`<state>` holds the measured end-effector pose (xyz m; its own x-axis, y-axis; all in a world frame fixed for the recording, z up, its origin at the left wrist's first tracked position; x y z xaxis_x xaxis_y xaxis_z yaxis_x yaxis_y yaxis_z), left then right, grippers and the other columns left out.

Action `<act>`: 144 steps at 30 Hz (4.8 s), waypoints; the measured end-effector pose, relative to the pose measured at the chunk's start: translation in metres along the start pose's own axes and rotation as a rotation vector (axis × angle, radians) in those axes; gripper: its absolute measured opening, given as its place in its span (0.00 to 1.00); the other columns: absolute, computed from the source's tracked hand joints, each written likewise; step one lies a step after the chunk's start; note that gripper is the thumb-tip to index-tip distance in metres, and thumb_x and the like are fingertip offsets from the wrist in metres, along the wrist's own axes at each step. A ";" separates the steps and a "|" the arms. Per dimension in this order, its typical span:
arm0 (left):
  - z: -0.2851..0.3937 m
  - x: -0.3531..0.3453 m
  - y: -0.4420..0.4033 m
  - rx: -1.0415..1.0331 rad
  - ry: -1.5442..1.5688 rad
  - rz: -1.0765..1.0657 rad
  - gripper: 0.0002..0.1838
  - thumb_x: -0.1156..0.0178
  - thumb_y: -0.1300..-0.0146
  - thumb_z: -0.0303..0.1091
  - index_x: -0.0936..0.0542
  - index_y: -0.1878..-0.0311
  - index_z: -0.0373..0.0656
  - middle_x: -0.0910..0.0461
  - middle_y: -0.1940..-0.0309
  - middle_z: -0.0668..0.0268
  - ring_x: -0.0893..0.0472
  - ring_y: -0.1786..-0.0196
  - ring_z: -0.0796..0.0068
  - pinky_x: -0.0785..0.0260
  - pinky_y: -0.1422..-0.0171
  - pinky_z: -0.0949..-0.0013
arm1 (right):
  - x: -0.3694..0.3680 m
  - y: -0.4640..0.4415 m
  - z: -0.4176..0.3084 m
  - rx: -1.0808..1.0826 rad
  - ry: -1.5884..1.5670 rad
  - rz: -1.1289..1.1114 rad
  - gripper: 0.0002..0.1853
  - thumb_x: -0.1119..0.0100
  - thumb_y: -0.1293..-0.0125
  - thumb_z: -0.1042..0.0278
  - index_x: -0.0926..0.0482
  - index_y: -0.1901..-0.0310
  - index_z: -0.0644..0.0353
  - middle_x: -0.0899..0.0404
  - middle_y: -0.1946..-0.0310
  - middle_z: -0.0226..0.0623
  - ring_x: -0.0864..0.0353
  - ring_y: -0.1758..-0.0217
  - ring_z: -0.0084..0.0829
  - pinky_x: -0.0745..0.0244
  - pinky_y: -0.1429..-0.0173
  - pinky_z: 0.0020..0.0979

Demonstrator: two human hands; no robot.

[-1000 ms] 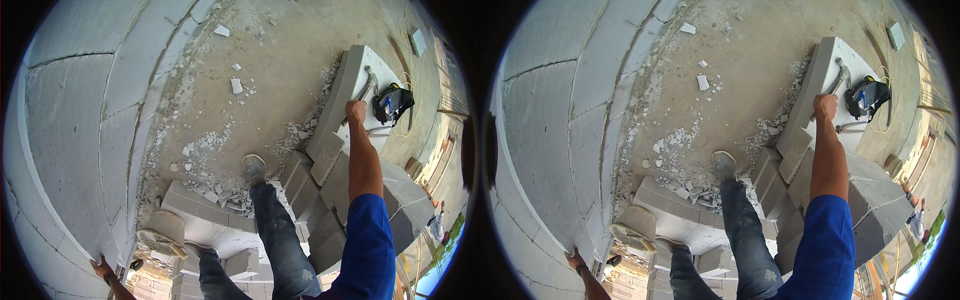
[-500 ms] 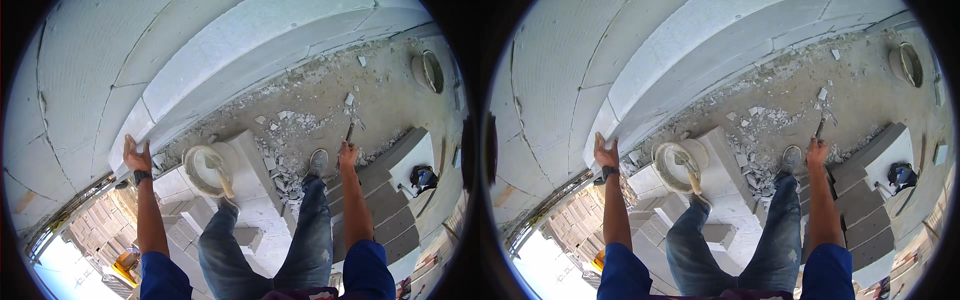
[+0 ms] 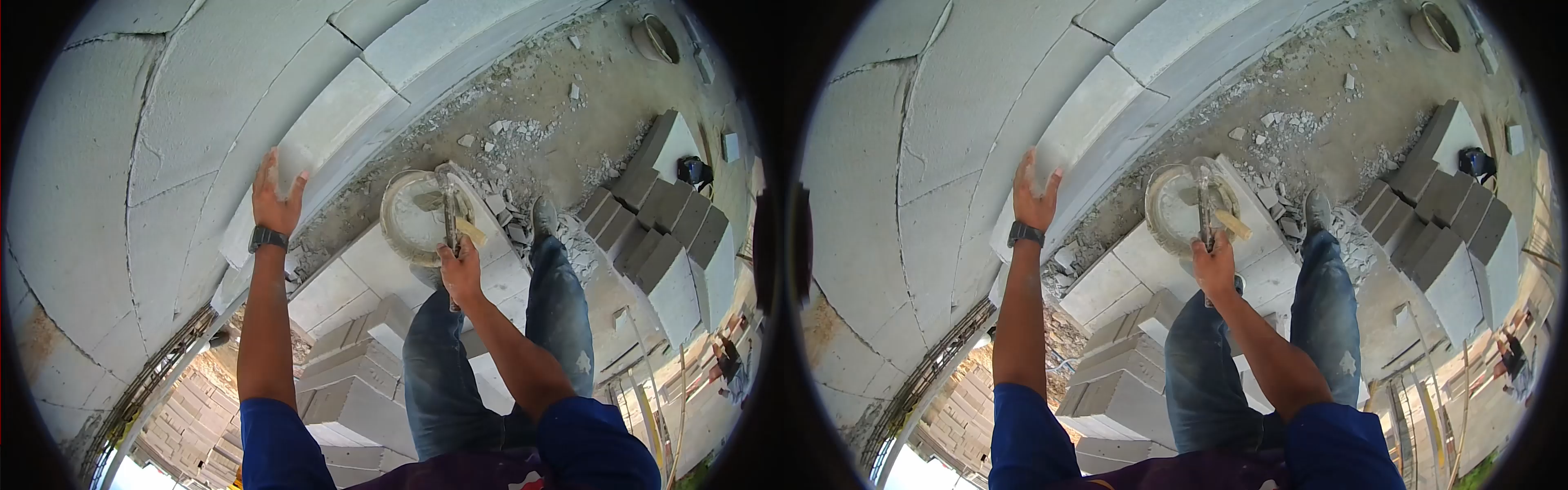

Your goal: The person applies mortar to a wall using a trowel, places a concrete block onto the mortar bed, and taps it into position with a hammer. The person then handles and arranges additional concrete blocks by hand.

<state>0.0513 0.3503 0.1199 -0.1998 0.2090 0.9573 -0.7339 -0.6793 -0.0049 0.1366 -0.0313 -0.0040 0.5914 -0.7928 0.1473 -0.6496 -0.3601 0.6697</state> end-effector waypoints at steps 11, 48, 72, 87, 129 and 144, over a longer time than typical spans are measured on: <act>-0.072 -0.010 -0.021 0.427 0.139 -0.496 0.56 0.25 0.42 0.61 0.38 0.21 0.34 0.25 0.30 0.47 0.26 0.28 0.53 0.36 0.23 0.55 | -0.149 0.045 -0.036 -0.834 -0.640 -0.157 0.21 0.49 0.20 0.43 0.30 0.59 0.54 0.33 0.77 0.27 0.35 0.82 0.25 0.37 0.80 0.31; -0.079 -0.022 -0.010 0.369 0.415 -0.323 0.54 0.20 0.46 0.57 0.32 0.25 0.30 0.24 0.34 0.48 0.24 0.33 0.56 0.32 0.26 0.59 | -0.215 -0.037 -0.111 -0.720 -1.157 0.255 0.19 0.60 0.16 0.49 0.28 0.57 0.55 0.33 0.75 0.26 0.34 0.80 0.26 0.33 0.75 0.33; -0.109 -0.038 -0.009 0.349 0.248 -0.351 0.61 0.26 0.50 0.72 0.36 0.21 0.43 0.32 0.25 0.51 0.38 0.22 0.45 0.62 0.20 0.30 | -0.346 0.067 -0.037 -1.145 -1.248 0.148 0.08 0.42 0.27 0.59 0.23 0.58 0.54 0.34 0.72 0.30 0.33 0.74 0.29 0.33 0.72 0.37; -0.106 -0.036 -0.011 0.323 0.285 -0.303 0.61 0.24 0.53 0.73 0.31 0.23 0.41 0.25 0.30 0.51 0.30 0.25 0.48 0.58 0.19 0.30 | -0.365 0.067 -0.029 -1.109 -1.161 -0.043 0.10 0.43 0.25 0.61 0.24 0.61 0.58 0.30 0.72 0.36 0.32 0.76 0.34 0.33 0.73 0.41; -0.107 -0.037 -0.011 0.347 0.309 -0.313 0.63 0.24 0.54 0.74 0.33 0.23 0.40 0.24 0.32 0.50 0.28 0.26 0.48 0.56 0.17 0.35 | -0.399 0.088 0.027 -1.202 -1.161 -0.282 0.06 0.44 0.27 0.66 0.25 0.61 0.59 0.32 0.75 0.33 0.35 0.79 0.30 0.37 0.76 0.35; -0.102 -0.033 -0.011 0.332 0.253 -0.307 0.63 0.25 0.52 0.74 0.34 0.22 0.40 0.27 0.29 0.48 0.30 0.25 0.44 0.56 0.19 0.30 | -0.410 0.095 0.029 -1.186 -1.081 -0.240 0.09 0.43 0.29 0.64 0.25 0.64 0.60 0.31 0.73 0.37 0.34 0.78 0.35 0.34 0.74 0.45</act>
<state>0.0002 0.4223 0.0585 -0.1890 0.5696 0.7999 -0.5457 -0.7381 0.3967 -0.1817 0.2452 -0.0222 -0.3069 -0.9189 -0.2478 0.4197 -0.3643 0.8314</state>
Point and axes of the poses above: each hand's wrist, its own y-axis away from the middle knuckle, its own x-axis out of the back of the hand, z = x × y, the point moved 5 cm from there along -y, towards the middle knuckle
